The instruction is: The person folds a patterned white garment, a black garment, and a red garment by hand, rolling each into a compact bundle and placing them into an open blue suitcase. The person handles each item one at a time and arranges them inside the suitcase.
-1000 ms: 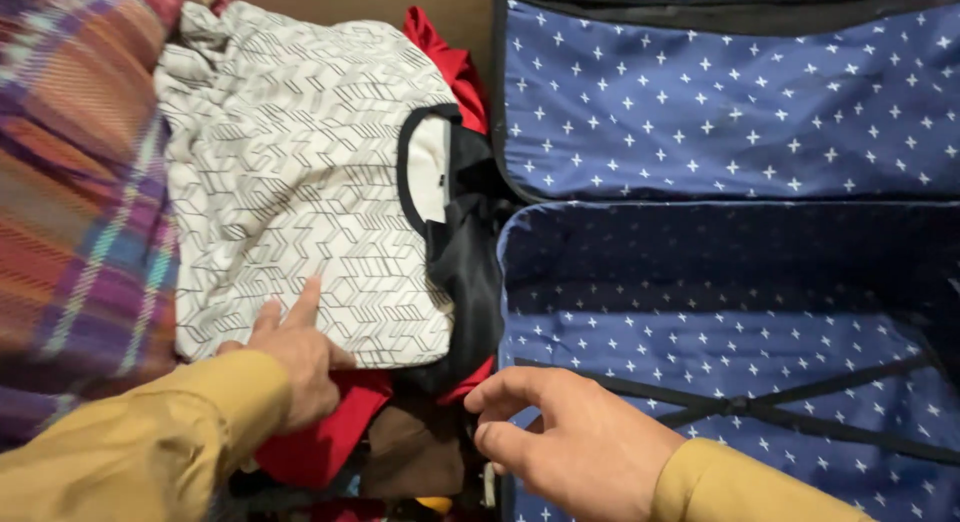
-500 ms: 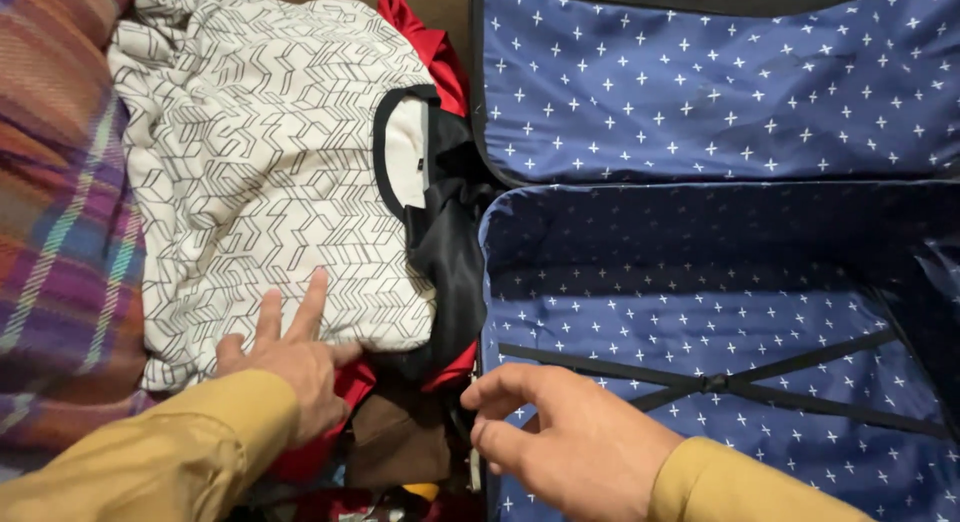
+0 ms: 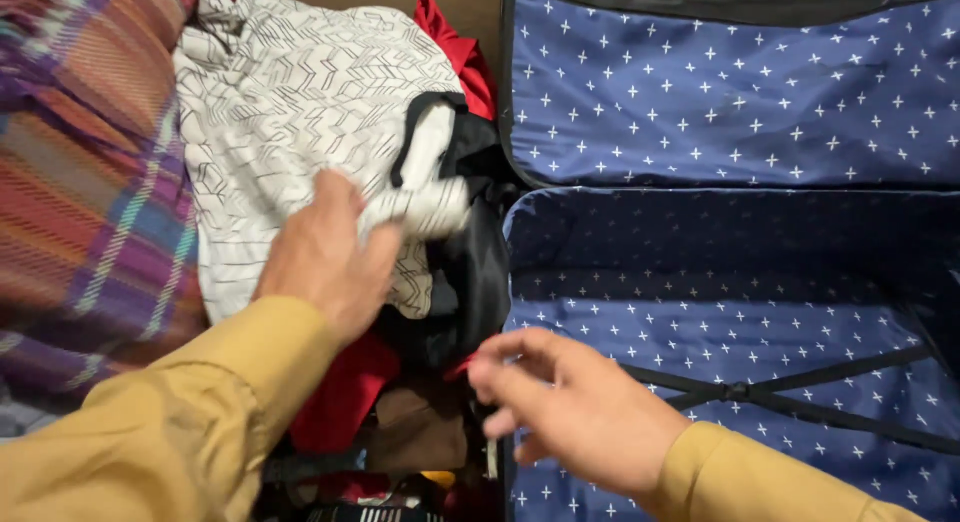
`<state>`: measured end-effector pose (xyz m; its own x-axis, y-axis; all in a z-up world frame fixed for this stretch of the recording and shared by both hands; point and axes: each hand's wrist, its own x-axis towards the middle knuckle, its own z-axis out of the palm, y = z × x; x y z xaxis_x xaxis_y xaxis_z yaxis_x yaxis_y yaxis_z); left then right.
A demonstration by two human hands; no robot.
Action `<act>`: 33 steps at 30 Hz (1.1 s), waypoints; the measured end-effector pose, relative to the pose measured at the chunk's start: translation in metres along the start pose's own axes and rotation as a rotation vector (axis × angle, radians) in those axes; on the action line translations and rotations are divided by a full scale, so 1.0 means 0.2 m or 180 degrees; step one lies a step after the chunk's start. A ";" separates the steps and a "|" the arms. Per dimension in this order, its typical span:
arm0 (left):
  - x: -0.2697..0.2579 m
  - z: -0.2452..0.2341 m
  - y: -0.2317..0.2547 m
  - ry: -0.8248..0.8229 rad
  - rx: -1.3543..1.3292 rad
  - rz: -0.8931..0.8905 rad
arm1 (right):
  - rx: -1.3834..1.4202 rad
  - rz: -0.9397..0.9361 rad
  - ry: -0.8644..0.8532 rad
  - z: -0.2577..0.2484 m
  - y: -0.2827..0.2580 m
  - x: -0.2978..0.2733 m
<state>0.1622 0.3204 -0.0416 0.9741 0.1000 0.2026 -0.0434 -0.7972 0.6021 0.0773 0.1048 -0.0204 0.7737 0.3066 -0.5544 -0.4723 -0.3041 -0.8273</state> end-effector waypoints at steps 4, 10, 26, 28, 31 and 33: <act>-0.04 -0.03 0.34 0.0272 -0.0824 0.0389 | 0.1904 0.0926 0.0792 0.03 -0.17 -0.08; -0.39 0.00 0.78 -0.0326 -0.1274 0.0347 | 0.3411 -0.0783 -0.0871 -0.09 -0.19 -0.23; -0.68 0.29 1.45 -0.1627 -0.1211 0.0744 | 0.1355 -0.0430 0.1747 -1.02 0.36 -0.85; -0.64 0.36 1.53 -0.1681 -0.1409 0.1003 | 0.0585 -0.0293 0.1564 -1.12 0.37 -0.94; -0.63 0.47 1.61 -0.1979 -0.1528 0.2232 | -0.0591 -0.0109 0.0787 -1.22 0.41 -1.01; -0.64 0.57 1.67 -0.2486 -0.1155 0.2661 | -0.1085 -0.0545 -0.0062 -1.27 0.47 -1.04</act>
<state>0.0476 -0.0271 0.0463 0.4807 -0.8567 0.1871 -0.6643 -0.2166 0.7154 -0.0211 -0.2163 0.0399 0.8196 0.3950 -0.4150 -0.1667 -0.5286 -0.8324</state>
